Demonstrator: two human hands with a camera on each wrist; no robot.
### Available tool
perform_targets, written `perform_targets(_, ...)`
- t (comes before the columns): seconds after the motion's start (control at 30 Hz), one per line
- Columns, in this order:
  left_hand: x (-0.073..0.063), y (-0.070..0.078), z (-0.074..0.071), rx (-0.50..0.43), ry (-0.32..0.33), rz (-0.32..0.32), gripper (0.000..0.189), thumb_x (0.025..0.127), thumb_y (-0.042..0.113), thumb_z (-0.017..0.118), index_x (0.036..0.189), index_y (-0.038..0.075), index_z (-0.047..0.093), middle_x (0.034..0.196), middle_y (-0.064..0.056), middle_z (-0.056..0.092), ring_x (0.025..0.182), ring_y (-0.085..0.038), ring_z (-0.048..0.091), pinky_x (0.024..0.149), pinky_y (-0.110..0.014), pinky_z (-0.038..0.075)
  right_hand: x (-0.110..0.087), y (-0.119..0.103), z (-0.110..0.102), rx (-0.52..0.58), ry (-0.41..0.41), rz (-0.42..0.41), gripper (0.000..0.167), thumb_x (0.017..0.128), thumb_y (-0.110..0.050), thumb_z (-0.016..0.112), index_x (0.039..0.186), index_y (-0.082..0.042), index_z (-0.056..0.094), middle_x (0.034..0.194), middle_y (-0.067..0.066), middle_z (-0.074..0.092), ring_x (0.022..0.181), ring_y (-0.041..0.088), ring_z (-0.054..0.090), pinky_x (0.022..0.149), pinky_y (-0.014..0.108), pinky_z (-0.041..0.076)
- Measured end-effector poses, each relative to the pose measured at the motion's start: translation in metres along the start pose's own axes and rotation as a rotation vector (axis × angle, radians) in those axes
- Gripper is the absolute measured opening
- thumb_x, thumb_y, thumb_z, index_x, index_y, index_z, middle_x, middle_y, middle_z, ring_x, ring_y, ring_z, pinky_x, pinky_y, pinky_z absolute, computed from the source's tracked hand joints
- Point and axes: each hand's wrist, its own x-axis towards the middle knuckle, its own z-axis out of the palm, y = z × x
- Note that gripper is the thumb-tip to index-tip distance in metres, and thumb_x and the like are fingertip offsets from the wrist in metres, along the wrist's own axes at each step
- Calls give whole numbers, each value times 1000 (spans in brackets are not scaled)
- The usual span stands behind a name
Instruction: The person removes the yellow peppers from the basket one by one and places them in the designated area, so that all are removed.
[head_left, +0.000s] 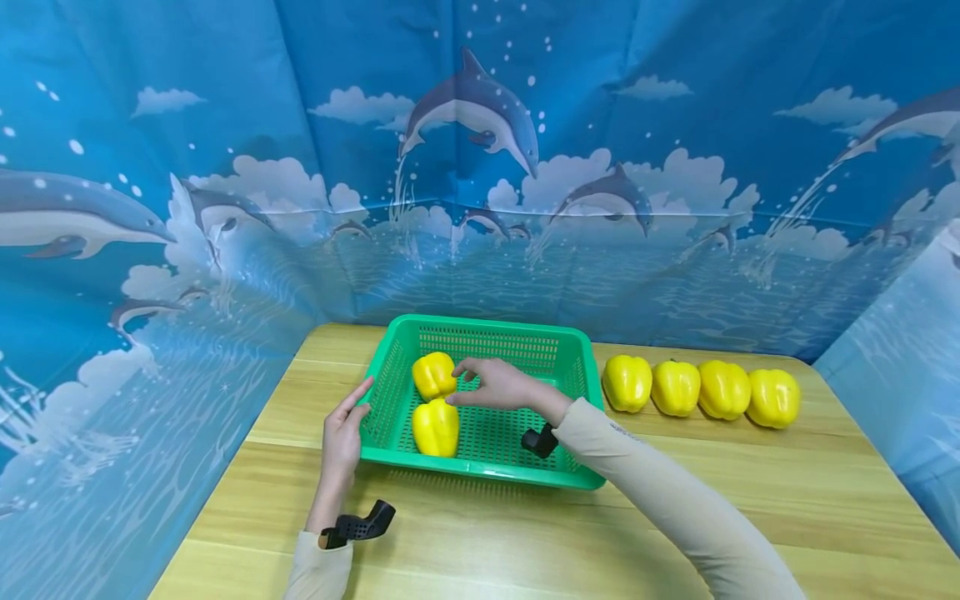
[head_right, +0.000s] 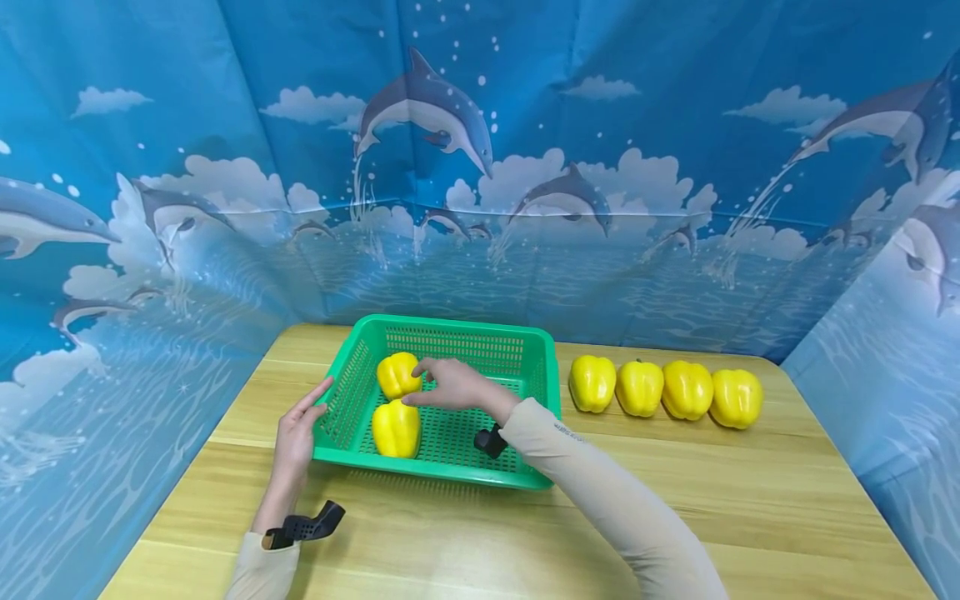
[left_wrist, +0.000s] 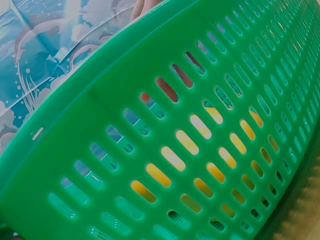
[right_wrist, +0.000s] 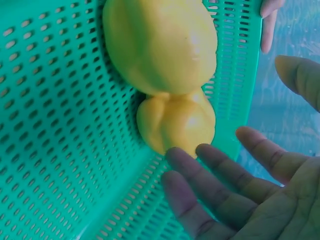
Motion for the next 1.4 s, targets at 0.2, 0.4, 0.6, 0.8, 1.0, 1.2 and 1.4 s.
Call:
perform_targets(0.2,0,-2,0,5,15,8,39,101,11,42,138,19,52,144,-1,42,39,-10,22,46,-22,29,12,-4,9,-51,-35,47,61,89,-47,61,131,-5,51,103,6,63,80,16,56,70,33,46)
perform_targets(0.4,1,-3,0,-6,13,3,39,101,11,42,137,19,53,143,0,43,39,-9,22,43,-20,27,19,-8,17,-63,-65,83,64,88,-50,62,132,-5,50,107,7,63,84,16,55,71,33,45)
perform_targets(0.6,0,-2,1,-3,10,2,39,101,10,42,138,18,52,144,-1,42,40,-10,23,53,-26,33,23,-14,24,-78,-84,146,64,84,-54,65,128,-8,53,103,3,60,84,17,52,70,31,44)
perform_targets(0.8,0,0,1,-7,4,7,39,101,9,42,138,15,52,145,-4,41,42,-10,24,60,-30,34,27,-16,29,-112,-106,150,60,84,-55,63,121,-8,55,95,1,57,81,17,51,67,30,43)
perform_targets(1.0,0,-1,2,3,20,7,39,100,9,42,138,15,53,145,-5,41,45,-11,25,62,-33,34,30,-17,30,-129,-131,168,60,84,-57,61,119,-9,56,89,1,56,76,16,50,64,28,42)
perform_targets(1.2,0,-1,2,19,27,-2,40,100,10,42,138,17,53,144,0,42,46,-11,28,62,-34,34,32,-20,34,-111,-138,204,59,84,-59,61,114,-9,55,87,2,56,74,16,50,63,29,40)
perform_targets(1.4,0,-1,2,6,13,-16,40,100,10,41,138,18,52,144,3,42,75,-9,43,75,-34,33,33,-22,39,-76,-132,237,60,84,-59,61,115,-9,53,87,3,56,72,16,51,62,29,42)
